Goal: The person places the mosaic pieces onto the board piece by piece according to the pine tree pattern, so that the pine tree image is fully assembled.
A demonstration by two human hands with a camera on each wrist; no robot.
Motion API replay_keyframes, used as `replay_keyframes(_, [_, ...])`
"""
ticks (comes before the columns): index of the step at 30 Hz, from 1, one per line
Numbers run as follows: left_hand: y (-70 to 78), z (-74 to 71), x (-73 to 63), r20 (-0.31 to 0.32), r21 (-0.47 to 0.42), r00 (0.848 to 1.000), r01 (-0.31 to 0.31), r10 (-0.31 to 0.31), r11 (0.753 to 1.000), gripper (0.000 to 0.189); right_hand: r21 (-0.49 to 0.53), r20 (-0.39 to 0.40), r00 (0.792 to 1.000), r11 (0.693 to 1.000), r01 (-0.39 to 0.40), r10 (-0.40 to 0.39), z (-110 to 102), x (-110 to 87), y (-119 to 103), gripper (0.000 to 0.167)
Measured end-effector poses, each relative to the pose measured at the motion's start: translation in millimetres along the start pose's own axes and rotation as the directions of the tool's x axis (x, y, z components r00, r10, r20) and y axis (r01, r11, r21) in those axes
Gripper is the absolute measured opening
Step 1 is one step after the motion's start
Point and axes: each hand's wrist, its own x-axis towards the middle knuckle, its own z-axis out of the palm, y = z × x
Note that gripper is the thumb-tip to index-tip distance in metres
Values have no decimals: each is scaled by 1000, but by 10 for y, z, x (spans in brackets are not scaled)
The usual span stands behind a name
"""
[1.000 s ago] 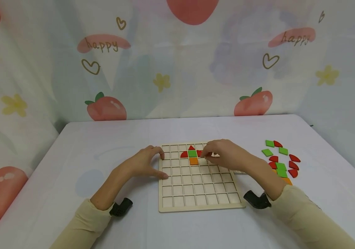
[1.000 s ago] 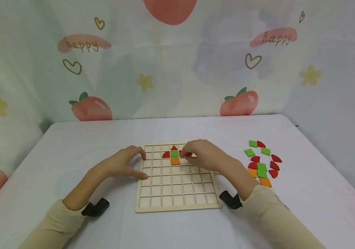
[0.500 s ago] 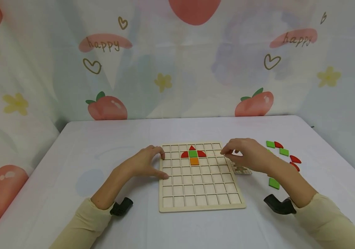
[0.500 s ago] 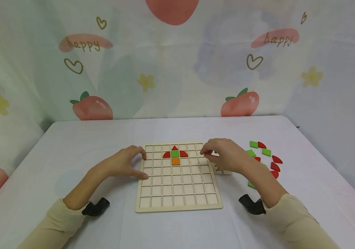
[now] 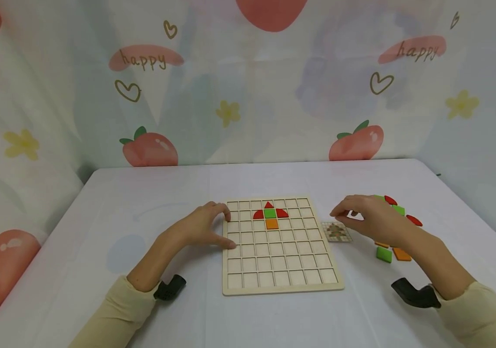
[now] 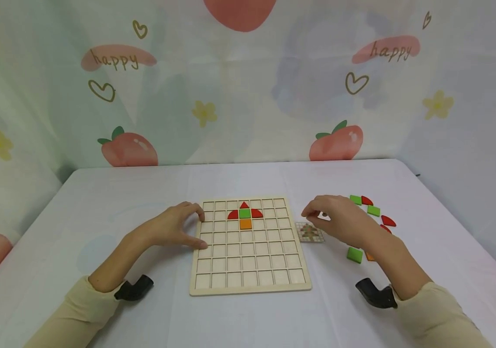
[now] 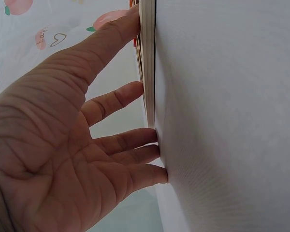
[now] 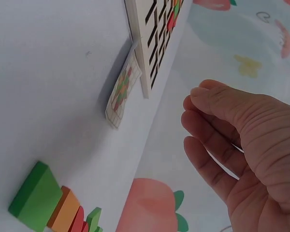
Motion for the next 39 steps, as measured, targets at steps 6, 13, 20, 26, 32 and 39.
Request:
replay_keyframes(6, [-11,-2,-7,-3,-5,1000,1,-1,1000,57,-6,-40,999,999,33,-34,-38,-113,90,33])
replay_keyframes(13, [-25,0,-10,-7,-15,1000,-7,7,1000,57,-56,-37,999,998,-14,12,-74,-241,160,35])
replay_keyframes(20, [-29,1,-6,-2,-12,1000,-12,11,1000,57,-95,-22,995,991,-96,95,-131,-368,243,33])
replay_keyframes(26, [-35,6,-2,-5,-15,1000,-15,15,1000,58,-91,80,962,963,-253,261,-185,-458,315,27])
replay_keyframes(32, [-24,13,10,-2,-24,1000,-20,20,1000,58,-119,155,912,923,-365,381,-236,-586,410,23])
replay_keyframes(39, [-17,9,12,2,-14,1000,-7,7,1000,59,-108,141,906,916,-386,398,-277,-765,490,24])
